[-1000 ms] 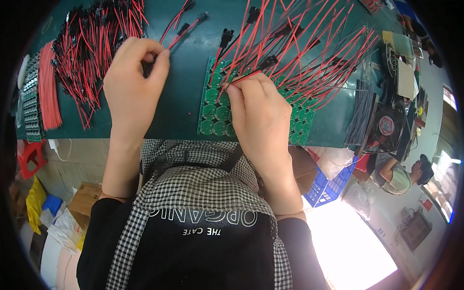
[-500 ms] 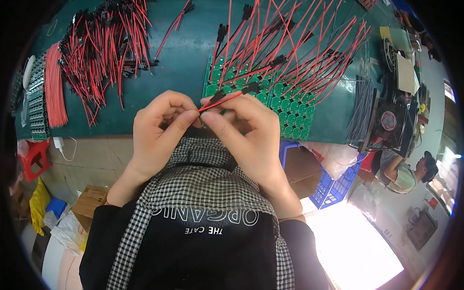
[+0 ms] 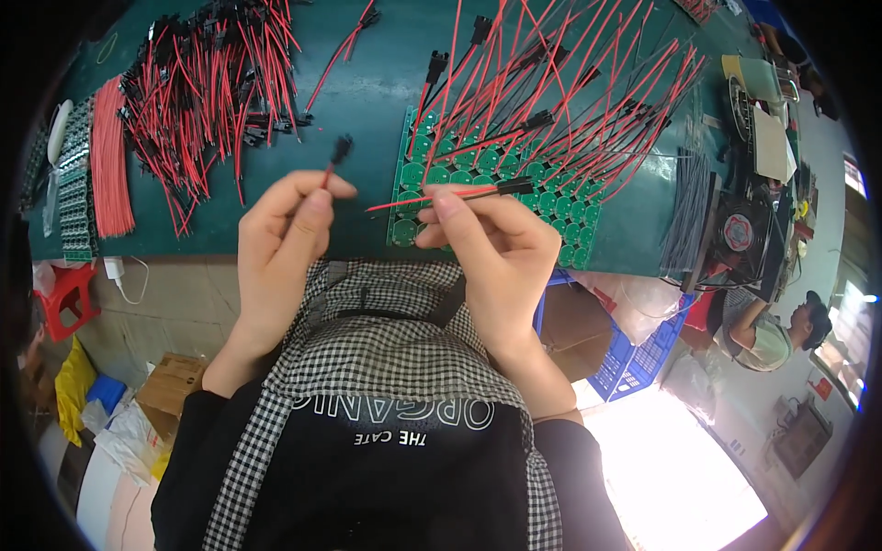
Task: The person places circuit boards on the work table, retrieves bundles of wires, and inserts the wires into the circuit board holes by hand.
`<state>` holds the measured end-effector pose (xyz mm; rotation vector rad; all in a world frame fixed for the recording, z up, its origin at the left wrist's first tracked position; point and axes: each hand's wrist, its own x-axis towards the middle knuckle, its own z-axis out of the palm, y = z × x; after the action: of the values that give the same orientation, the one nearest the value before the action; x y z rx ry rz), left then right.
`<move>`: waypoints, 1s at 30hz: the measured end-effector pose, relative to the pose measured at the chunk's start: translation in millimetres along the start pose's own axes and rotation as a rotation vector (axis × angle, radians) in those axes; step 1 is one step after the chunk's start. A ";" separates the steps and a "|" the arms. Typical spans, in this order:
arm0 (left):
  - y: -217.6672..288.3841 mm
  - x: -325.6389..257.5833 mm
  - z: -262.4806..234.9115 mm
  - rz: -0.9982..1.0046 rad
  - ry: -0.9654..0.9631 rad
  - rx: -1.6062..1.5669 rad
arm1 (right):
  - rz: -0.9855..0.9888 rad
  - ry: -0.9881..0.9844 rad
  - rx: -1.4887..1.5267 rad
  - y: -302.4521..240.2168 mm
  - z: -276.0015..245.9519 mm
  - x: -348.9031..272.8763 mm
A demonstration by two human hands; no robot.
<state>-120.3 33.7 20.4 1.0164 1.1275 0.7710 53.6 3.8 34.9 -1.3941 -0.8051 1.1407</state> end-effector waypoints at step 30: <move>-4.5 8.8 -4.9 0.212 0.059 -0.048 | -0.445 0.019 -0.745 26.9 4.4 15.6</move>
<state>-122.6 41.2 12.6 1.0899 1.0569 0.9983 50.7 15.4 5.9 -1.6862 -1.5330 0.4830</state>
